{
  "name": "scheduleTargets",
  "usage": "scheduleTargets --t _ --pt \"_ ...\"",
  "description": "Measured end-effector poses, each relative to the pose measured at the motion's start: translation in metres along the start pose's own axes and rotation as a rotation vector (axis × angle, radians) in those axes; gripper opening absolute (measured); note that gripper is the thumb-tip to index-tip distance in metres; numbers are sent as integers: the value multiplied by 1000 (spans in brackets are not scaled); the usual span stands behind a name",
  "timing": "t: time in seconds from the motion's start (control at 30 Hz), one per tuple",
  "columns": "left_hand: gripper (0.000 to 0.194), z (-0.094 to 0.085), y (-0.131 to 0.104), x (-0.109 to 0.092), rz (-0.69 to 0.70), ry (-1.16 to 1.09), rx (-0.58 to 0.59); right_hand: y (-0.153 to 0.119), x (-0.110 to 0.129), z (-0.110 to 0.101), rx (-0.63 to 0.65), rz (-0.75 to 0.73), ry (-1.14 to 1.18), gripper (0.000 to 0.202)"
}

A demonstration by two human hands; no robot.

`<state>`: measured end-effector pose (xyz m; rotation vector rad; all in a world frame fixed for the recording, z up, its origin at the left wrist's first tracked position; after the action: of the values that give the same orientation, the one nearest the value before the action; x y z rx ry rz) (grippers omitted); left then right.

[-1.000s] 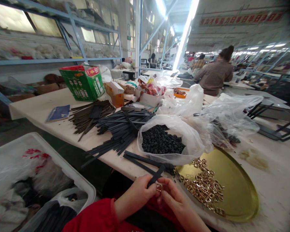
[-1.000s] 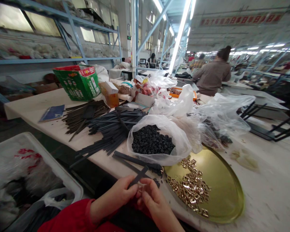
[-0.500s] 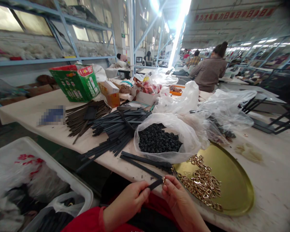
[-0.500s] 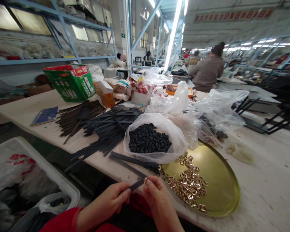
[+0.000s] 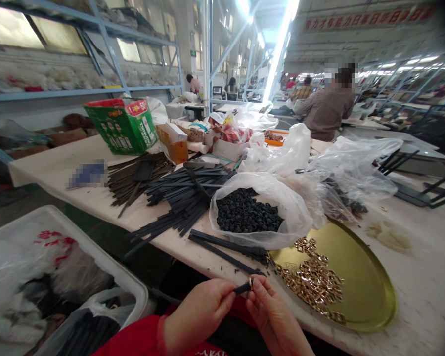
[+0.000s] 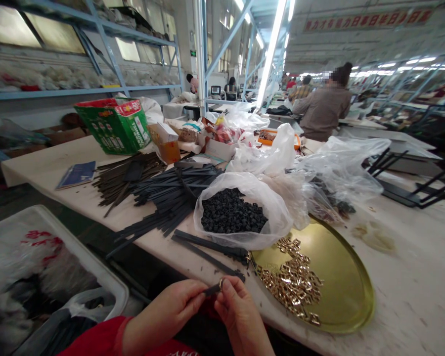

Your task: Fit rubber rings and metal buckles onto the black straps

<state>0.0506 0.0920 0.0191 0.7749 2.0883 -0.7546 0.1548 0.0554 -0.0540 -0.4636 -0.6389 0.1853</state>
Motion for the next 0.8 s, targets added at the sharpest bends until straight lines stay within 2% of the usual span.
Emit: scheduleTargets --t 0.23,0.37,0.5,0.7,0.8 --pt "6 18 3 12 -67 -494 47 5 -5 -3 87 -209 -334 27" --pt "19 24 5 15 -100 -550 84 5 -8 -4 125 -176 -430 28" --pt "23 27 8 16 -108 -620 106 6 -9 0 194 -113 -391 25" --pt "19 30 11 27 -172 -638 56 7 -4 -2 120 -167 -362 27" --pt "17 31 10 28 -183 -634 38 3 -3 1 126 -165 -367 25"
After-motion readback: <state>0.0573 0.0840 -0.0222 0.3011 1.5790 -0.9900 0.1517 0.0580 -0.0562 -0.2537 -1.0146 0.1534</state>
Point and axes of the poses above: each hand's wrist, its own y-axis towards the middle knuckle, its own z-axis out of the palm, x = y × z, the point moved 8 cm from there along y, towards the middle knuckle, and after that the axes turned 8 degrees about x, right-handed, at the moved point
